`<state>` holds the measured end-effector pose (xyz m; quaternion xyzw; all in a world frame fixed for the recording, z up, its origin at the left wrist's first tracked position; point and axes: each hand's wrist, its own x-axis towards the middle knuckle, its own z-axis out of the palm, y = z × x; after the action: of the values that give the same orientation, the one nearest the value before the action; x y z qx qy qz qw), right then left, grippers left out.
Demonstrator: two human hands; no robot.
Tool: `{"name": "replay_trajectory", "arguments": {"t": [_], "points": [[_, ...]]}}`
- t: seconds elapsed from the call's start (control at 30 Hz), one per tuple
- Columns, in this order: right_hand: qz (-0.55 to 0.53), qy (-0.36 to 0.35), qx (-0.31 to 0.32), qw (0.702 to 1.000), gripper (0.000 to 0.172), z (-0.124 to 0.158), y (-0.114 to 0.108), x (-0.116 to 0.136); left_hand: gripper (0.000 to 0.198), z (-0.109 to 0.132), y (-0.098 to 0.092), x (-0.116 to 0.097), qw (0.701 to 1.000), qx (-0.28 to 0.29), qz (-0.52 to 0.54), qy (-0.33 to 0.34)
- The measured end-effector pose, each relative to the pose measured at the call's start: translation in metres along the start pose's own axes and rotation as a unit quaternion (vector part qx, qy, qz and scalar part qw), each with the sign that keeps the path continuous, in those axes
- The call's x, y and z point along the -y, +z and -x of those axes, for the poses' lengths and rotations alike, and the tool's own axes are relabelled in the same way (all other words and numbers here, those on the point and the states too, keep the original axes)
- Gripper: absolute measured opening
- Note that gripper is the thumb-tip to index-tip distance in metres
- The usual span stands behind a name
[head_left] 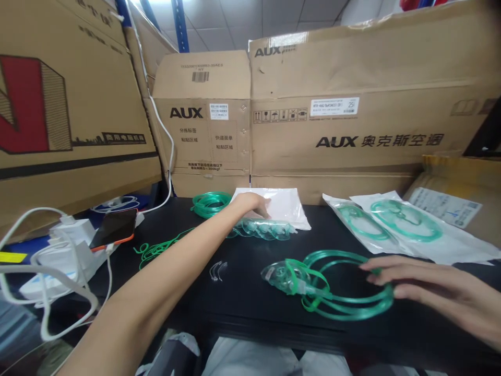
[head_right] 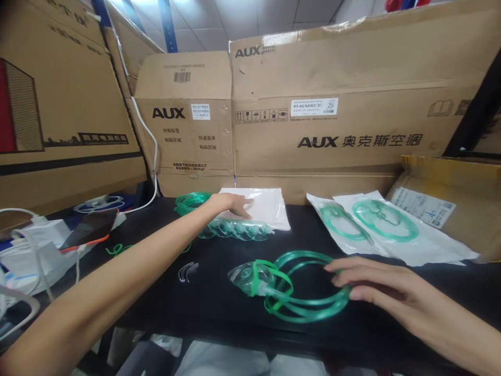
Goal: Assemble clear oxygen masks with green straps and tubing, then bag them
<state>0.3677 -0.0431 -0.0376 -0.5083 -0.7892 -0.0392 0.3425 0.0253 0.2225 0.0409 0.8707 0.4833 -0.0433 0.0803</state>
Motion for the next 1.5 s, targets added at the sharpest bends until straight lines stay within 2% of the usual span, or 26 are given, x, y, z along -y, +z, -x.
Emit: {"name": "replay_trajectory", "arguments": {"t": [0.03, 0.1, 0.2, 0.3, 0.43, 0.6, 0.7, 0.83, 0.93, 0.97, 1.07, 1.17, 1.27, 1.4, 1.5], "points": [[-0.024, -0.016, 0.048, 0.998, 0.024, -0.005, 0.005, 0.003, 0.046, -0.003, -0.001, -0.004, 1.0, 0.001, -0.002, 0.012], [-0.037, -0.044, 0.097, 0.994, 0.031, -0.01, 0.013, 0.006, 0.046, -0.007, -0.003, -0.014, 0.999, 0.008, -0.005, 0.039], [0.005, -0.061, 0.071, 0.996, 0.039, -0.01, 0.018, 0.009, 0.039, -0.009, -0.004, -0.031, 0.998, 0.024, -0.011, 0.054], [0.041, -0.051, 0.029, 0.997, 0.035, -0.007, 0.019, 0.018, 0.036, -0.01, -0.002, -0.047, 0.999, 0.026, -0.026, 0.031], [0.046, -0.064, -0.032, 0.996, 0.028, -0.01, 0.024, 0.043, 0.039, -0.011, 0.002, -0.067, 0.999, -0.002, -0.034, -0.004], [0.023, -0.095, -0.018, 0.995, 0.024, -0.015, 0.04, 0.077, 0.042, -0.006, 0.002, -0.081, 0.998, -0.056, -0.029, -0.016], [-0.017, -0.07, 0.035, 0.997, 0.019, -0.015, 0.05, 0.09, 0.043, 0.014, -0.003, -0.083, 0.994, -0.108, -0.016, 0.006], [-0.056, -0.011, 0.142, 0.988, 0.021, -0.012, 0.063, 0.094, 0.044, 0.077, -0.001, -0.086, 0.98, -0.166, 0.038, 0.102], [-0.095, 0.002, 0.184, 0.978, 0.021, -0.01, 0.069, 0.094, 0.05, 0.137, 0.016, -0.09, 0.965, -0.164, 0.093, 0.182], [-0.11, 0.004, 0.19, 0.976, 0.021, -0.01, 0.07, 0.094, 0.05, 0.154, 0.024, -0.09, 0.953, -0.17, 0.144, 0.204], [-0.144, 0.015, 0.189, 0.971, 0.019, -0.011, 0.073, 0.098, 0.047, 0.189, 0.052, -0.088, 0.954, -0.168, 0.18, 0.169], [-0.16, 0.037, 0.173, 0.971, 0.019, -0.013, 0.074, 0.103, 0.047, 0.198, 0.07, -0.084, 0.969, -0.115, 0.173, 0.135], [-0.182, 0.058, 0.154, 0.969, 0.018, -0.013, 0.073, 0.105, 0.049, 0.194, 0.072, -0.081, 0.971, -0.085, 0.19, 0.12], [-0.211, 0.082, 0.146, 0.963, 0.029, -0.011, 0.067, 0.101, 0.049, 0.186, 0.066, -0.082, 0.959, -0.117, 0.224, 0.13], [-0.222, 0.087, 0.146, 0.96, 0.029, -0.011, 0.064, 0.096, 0.046, 0.183, 0.066, -0.083, 0.956, -0.128, 0.236, 0.123]]}}
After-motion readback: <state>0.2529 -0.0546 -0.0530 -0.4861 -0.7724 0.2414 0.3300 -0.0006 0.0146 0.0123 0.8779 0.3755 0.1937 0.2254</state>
